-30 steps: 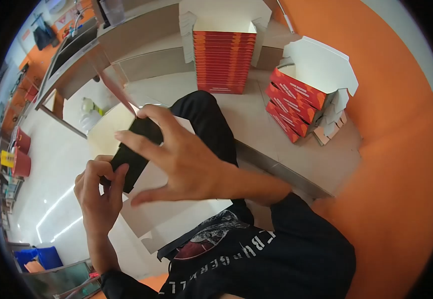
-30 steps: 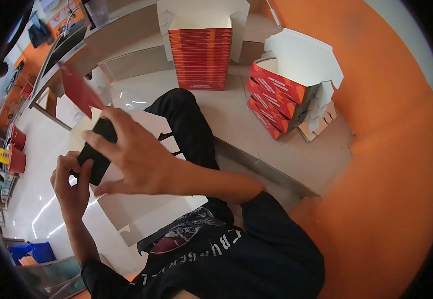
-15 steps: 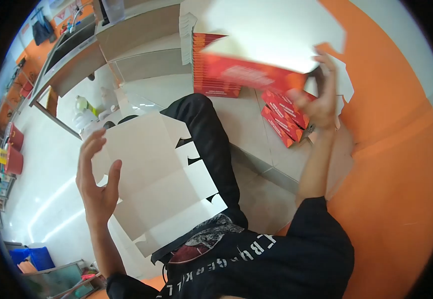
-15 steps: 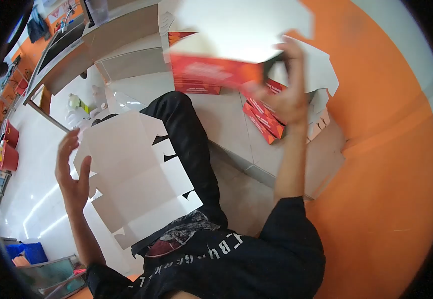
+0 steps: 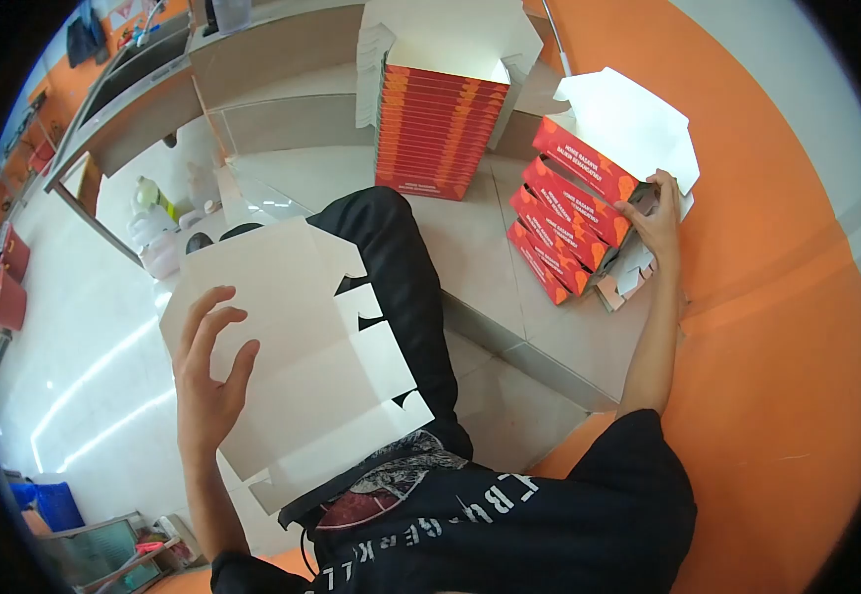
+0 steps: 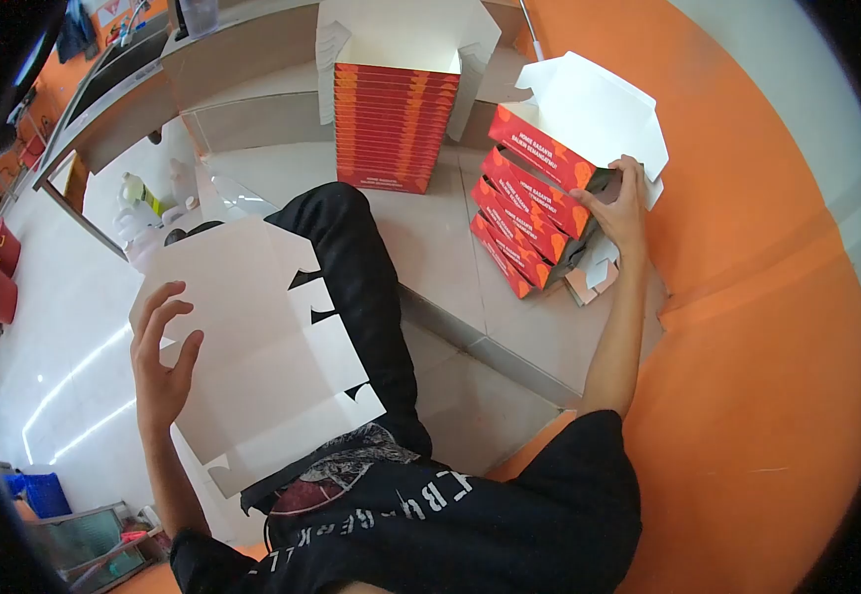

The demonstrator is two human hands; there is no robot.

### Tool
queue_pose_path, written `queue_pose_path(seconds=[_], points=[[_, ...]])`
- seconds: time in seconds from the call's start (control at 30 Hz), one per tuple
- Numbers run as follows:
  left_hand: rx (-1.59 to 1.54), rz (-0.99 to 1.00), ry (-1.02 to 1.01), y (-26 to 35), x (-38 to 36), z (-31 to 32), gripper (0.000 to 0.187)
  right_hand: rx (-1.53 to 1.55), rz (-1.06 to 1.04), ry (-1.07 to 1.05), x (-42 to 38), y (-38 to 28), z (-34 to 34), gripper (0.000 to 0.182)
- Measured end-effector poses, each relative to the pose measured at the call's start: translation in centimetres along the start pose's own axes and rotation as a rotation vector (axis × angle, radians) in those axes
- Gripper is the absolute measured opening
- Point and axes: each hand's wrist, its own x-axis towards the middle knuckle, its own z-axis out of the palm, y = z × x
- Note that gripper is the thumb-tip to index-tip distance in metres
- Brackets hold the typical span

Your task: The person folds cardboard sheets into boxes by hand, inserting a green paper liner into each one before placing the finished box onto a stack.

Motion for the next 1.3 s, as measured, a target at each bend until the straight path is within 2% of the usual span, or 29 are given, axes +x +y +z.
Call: queue_pose_path(seconds=[0.03, 0.13, 0.27, 0.37, 0.47, 0.67, 0.77, 0.87, 0.97, 1.0, 1.1, 1.2, 1.3], points=[[-0.007, -0.010, -0.001, -0.1, -0.1, -0.2, 0.034, -0.008, 0.010, -0.012, 0.0, -0.1, -0.4, 0.071], [-0.032, -0.031, -0.009, -0.5, -0.3, -0.3, 0.032, 0.235, 0.174, -0.055, -0.1, -0.7, -0.7, 0.069], [-0.034, -0.009, 0.009, -1.1, -0.8, 0.1, 0.030, 0.210, 0.131, 0.005, 0.4, -0.4, -0.4, 0.059], [-0.022, 0.013, 0.001, -1.5, -1.0, 0.2, 0.029, 0.127, 0.104, -0.048, 0.0, -0.2, -0.2, 0.056], [-0.040, -0.003, -0.016, -1.3, -1.0, 0.1, 0.029, 0.048, 0.266, -0.144, 0.4, 0.0, -1.2, 0.054], [-0.070, -0.024, -0.026, -1.4, -1.6, 0.2, 0.027, 0.004, 0.095, -0.029, 1.1, -0.6, -1.9, 0.052], [-0.081, -0.031, -0.030, -1.5, -1.7, 0.4, 0.026, -0.082, 0.141, -0.137, 0.6, 0.0, -1.3, 0.046], [-0.095, -0.029, -0.034, -1.6, -1.7, 0.3, 0.025, -0.129, 0.056, -0.147, 0.7, 0.6, -1.4, 0.044], [-0.103, -0.026, -0.037, -1.8, -1.7, 0.2, 0.024, 0.055, 0.311, -0.380, 0.2, -1.8, -2.2, 0.046], [-0.105, -0.026, -0.036, -1.8, -1.7, 0.1, 0.024, 0.018, 0.350, -0.493, 0.2, -2.8, -2.5, 0.046], [-0.103, -0.037, -0.018, -1.6, -1.8, -0.2, 0.022, 0.074, 0.362, -0.619, 0.1, -3.0, -2.1, 0.047], [-0.162, -0.081, -0.014, -1.7, -2.2, -0.7, 0.022, 0.033, 0.345, -0.549, 0.3, -3.9, -3.0, 0.049], [-0.171, -0.020, -0.012, -0.6, -2.8, -1.0, 0.025, -0.028, 0.177, -0.316, -0.5, -4.7, -3.4, 0.050]])
